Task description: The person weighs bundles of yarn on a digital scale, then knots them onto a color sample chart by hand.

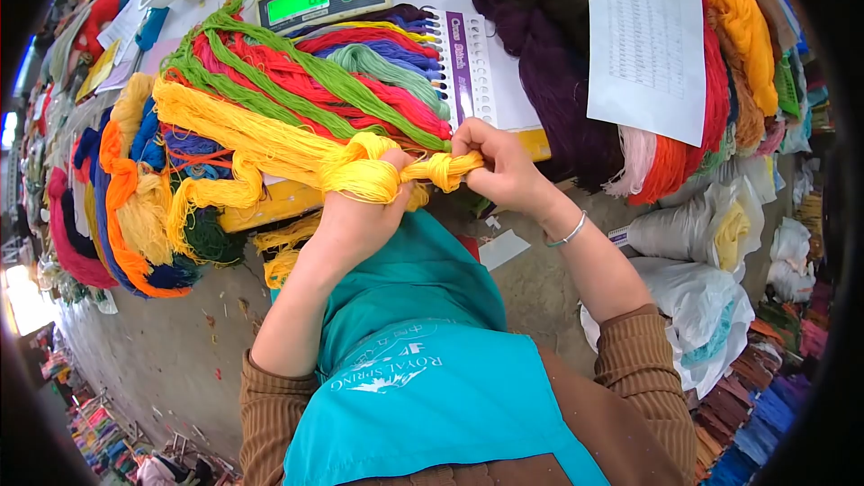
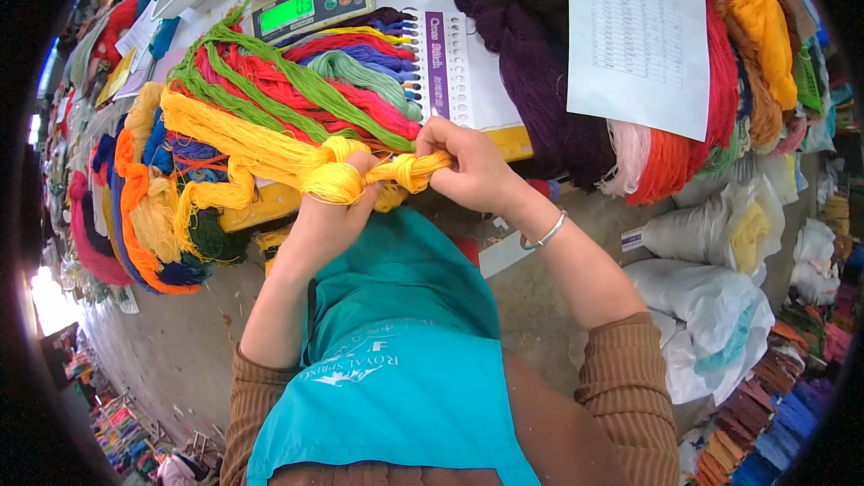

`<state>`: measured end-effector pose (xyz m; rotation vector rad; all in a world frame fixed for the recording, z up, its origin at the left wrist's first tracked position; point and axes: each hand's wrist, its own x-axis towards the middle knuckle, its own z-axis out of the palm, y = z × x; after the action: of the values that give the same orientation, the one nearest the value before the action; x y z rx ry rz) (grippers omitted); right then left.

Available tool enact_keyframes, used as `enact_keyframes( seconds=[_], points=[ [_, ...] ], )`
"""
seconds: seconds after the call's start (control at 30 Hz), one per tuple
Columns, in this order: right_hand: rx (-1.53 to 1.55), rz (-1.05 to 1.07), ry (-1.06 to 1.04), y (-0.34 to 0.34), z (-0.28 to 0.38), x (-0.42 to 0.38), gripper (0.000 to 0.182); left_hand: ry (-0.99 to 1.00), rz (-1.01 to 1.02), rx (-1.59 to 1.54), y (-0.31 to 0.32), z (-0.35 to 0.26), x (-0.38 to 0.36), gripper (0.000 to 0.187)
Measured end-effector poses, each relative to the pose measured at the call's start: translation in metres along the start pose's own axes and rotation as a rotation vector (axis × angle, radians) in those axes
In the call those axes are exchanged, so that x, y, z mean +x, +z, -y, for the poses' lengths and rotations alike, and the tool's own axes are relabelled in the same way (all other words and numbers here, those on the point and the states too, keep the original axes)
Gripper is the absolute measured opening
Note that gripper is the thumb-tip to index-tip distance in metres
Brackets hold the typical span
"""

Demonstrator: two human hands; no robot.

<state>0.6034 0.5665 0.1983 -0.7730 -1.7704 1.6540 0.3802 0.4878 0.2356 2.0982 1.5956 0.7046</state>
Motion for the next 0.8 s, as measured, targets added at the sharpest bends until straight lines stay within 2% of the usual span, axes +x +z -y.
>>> enact_keyframes(
  seconds=[0.03, 0.07, 0.13, 0.23, 0.37, 0.47, 0.57, 0.63, 0.8],
  points=[
    [-0.221, 0.015, -0.042, 0.001, 0.003, 0.001, 0.012, -0.040, 0.013, -0.072, 0.002, 0.002, -0.001, 0.022],
    [-0.221, 0.015, -0.041, 0.005, 0.003, 0.002, 0.012, -0.040, 0.014, -0.072, 0.001, 0.001, 0.000, 0.022],
    [0.243, -0.073, 0.084, 0.010, 0.003, 0.004, 0.013, -0.019, -0.006, -0.138, -0.001, -0.004, 0.002, 0.021],
    [0.304, -0.051, 0.194, 0.002, 0.016, 0.003, 0.014, -0.028, -0.001, -0.115, 0.002, -0.005, 0.004, 0.018],
    [0.377, -0.009, 0.201, 0.000, 0.013, 0.002, 0.015, -0.034, 0.047, 0.010, 0.007, -0.009, 0.007, 0.016],
    [0.327, -0.130, 0.091, 0.007, 0.008, 0.001, 0.015, -0.029, 0.070, 0.102, 0.006, -0.011, 0.009, 0.015],
    [0.285, -0.091, 0.096, 0.003, 0.007, 0.000, 0.017, 0.019, 0.041, 0.161, 0.007, -0.011, 0.007, 0.022],
    [0.311, -0.064, 0.092, -0.001, 0.009, -0.001, 0.018, -0.008, -0.072, 0.106, 0.008, -0.010, 0.005, 0.029],
    [0.261, -0.089, 0.178, 0.005, 0.016, 0.002, 0.016, 0.006, -0.031, 0.143, 0.013, -0.003, 0.001, 0.045]
  ],
)
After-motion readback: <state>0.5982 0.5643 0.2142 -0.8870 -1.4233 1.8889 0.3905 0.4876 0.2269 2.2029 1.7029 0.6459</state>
